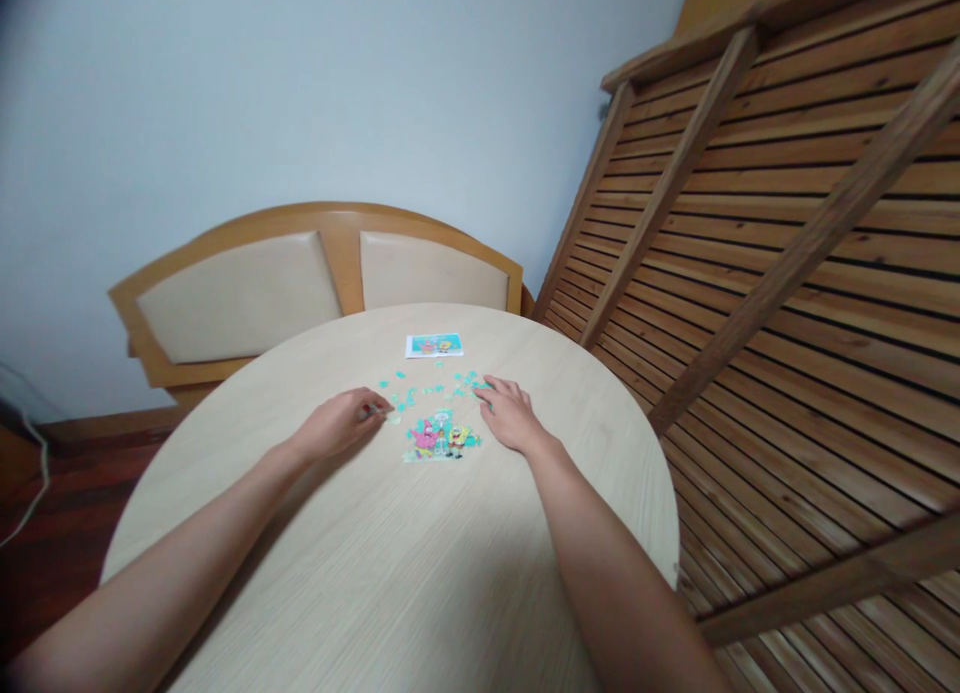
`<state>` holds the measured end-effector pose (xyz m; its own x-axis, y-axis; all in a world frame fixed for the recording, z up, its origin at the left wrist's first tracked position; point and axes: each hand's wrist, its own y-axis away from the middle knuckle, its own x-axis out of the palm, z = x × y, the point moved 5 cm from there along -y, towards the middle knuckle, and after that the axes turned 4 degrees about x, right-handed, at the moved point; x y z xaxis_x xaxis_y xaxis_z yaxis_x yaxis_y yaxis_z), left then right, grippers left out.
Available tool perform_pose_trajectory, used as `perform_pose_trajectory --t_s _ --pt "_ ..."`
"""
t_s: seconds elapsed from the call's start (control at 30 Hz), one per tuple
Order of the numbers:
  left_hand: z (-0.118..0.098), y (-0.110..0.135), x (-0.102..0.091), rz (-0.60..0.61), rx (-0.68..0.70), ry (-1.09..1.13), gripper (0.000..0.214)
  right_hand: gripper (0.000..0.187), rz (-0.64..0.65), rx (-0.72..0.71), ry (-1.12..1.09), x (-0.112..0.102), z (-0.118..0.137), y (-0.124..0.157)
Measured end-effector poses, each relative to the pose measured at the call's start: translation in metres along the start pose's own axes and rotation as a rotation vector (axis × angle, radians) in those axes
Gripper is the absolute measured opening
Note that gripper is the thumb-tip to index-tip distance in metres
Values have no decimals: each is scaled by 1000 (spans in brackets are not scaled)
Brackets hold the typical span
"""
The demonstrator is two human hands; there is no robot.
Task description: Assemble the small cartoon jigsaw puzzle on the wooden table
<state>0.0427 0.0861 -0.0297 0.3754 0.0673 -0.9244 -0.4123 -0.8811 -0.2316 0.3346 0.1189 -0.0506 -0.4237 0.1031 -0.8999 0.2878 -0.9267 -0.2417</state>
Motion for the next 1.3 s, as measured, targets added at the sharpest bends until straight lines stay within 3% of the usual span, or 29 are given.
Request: perform_pose_trajectory --t_s 0.17,0.3,0.4,0.53,0.83,1.07,1.3 --pt "-20 0 1 -56 163 75 24 26 -12 -22 26 -7 6 2" --pt "-53 5 5 3 418 165 30 16 8 3 12 -14 3 2" --pt "-70 8 8 45 502 200 32 16 25 21 -3 -15 4 2" --pt "-72 11 12 79 509 204 31 14 39 31 -73 -16 10 3" --pt "-77 14 15 157 561 215 30 20 30 -53 -498 -7 31 -1" --pt "-91 17 15 183 591 262 26 13 131 -73 -629 3 49 1" --pt "-91 17 16 190 593 260 26 13 188 -45 -663 3 51 4"
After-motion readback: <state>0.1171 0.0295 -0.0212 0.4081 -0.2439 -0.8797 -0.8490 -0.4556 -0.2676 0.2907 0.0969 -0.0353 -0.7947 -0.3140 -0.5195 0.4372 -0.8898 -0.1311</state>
